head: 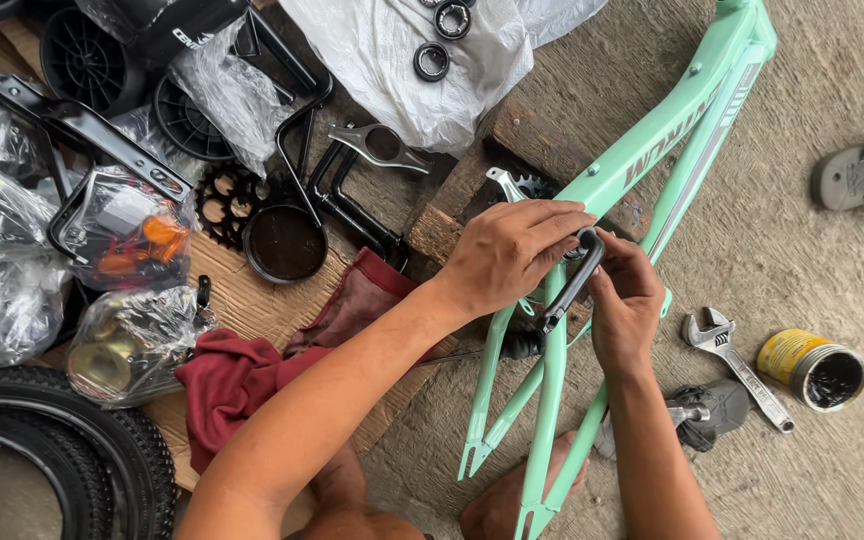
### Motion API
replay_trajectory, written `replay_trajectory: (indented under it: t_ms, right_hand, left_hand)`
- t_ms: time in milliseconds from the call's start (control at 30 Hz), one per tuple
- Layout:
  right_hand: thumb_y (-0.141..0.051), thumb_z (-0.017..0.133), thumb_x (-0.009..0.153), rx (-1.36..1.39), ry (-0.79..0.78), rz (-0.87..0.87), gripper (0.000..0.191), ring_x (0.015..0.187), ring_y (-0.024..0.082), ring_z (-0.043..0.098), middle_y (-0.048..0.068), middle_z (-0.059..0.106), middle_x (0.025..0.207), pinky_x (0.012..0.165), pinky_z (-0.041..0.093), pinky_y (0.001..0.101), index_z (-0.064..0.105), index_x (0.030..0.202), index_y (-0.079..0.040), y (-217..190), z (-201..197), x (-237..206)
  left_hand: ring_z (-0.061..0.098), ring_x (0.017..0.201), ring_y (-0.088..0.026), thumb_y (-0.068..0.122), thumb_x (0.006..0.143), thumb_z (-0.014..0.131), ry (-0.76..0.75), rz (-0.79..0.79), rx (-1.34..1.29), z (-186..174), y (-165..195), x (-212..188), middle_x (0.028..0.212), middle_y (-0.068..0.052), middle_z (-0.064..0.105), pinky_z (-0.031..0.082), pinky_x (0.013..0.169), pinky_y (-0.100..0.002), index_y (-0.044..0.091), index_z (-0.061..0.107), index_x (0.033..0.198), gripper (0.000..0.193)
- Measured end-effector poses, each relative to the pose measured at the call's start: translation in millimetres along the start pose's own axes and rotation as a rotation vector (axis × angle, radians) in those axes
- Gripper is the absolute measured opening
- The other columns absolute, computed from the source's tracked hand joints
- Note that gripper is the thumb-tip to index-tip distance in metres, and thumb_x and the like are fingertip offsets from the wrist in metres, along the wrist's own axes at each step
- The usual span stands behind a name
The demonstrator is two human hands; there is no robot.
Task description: The person installs a crank arm into the bottom bracket of a mint green bicycle frame, secures it with a wrench, then switches to a cream-colored frame and uses a hammer to tap a bottom bracket cup into place.
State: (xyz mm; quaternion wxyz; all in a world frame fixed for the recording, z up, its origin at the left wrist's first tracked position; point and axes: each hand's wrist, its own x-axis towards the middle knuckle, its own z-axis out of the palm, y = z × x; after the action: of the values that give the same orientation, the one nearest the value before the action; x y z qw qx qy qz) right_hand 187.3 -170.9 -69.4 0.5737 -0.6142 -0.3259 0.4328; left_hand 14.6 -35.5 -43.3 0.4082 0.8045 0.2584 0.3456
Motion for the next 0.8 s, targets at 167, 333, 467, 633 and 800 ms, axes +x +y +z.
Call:
replay_trajectory:
  t_ms: [167,333,467,633,800]
  right_hand:
    - [-0.023,0.072,0.102,0.029,-0.015,-0.025,0.055,0.105,0.007,0.062,0.0,0.065,0.118,0.09,0.054,0.0225,0.053,0.149,0.0,-3,2,-1]
    - [-0.021,0.069,0.103,0.019,0.022,0.02,0.047,0.107,0.008,0.064,0.002,0.069,0.119,0.094,0.054,0.0226,0.057,0.141,0.004,-7,3,3]
    - [-0.016,0.074,0.102,0.054,0.017,0.009,0.038,0.102,0.007,0.063,0.002,0.067,0.114,0.086,0.054,0.022,0.06,0.134,0.001,-6,2,6]
    - [-0.014,0.075,0.101,0.047,0.023,0.001,0.03,0.103,0.008,0.065,0.003,0.068,0.114,0.086,0.056,0.0232,0.06,0.124,-0.002,-6,1,5]
    - [-0.013,0.074,0.102,0.025,0.029,-0.031,0.037,0.105,0.007,0.064,0.002,0.067,0.115,0.092,0.054,0.0222,0.059,0.134,-0.001,-10,8,3]
  left_hand:
    - [0.069,0.121,-0.027,0.032,0.098,0.068,0.028,-0.033,0.01,9,3,-5,0.129,-0.008,0.07,0.055,0.101,-0.044,0.009,0.066,0.128,0.037]
    - [0.068,0.121,-0.026,0.032,0.099,0.068,0.049,-0.048,0.011,14,3,-8,0.131,-0.006,0.069,0.054,0.102,-0.044,0.012,0.068,0.129,0.037]
    - [0.067,0.122,-0.027,0.029,0.102,0.063,0.037,-0.031,0.02,14,0,-9,0.131,-0.006,0.068,0.053,0.104,-0.043,0.013,0.068,0.131,0.034]
    - [0.065,0.125,-0.027,0.039,0.106,0.058,0.027,-0.013,0.001,15,-3,-9,0.131,-0.007,0.066,0.051,0.108,-0.045,0.011,0.062,0.134,0.04]
    - [0.064,0.124,-0.026,0.041,0.106,0.056,0.003,-0.031,-0.018,14,-2,-10,0.131,-0.005,0.065,0.051,0.108,-0.044,0.015,0.064,0.132,0.037]
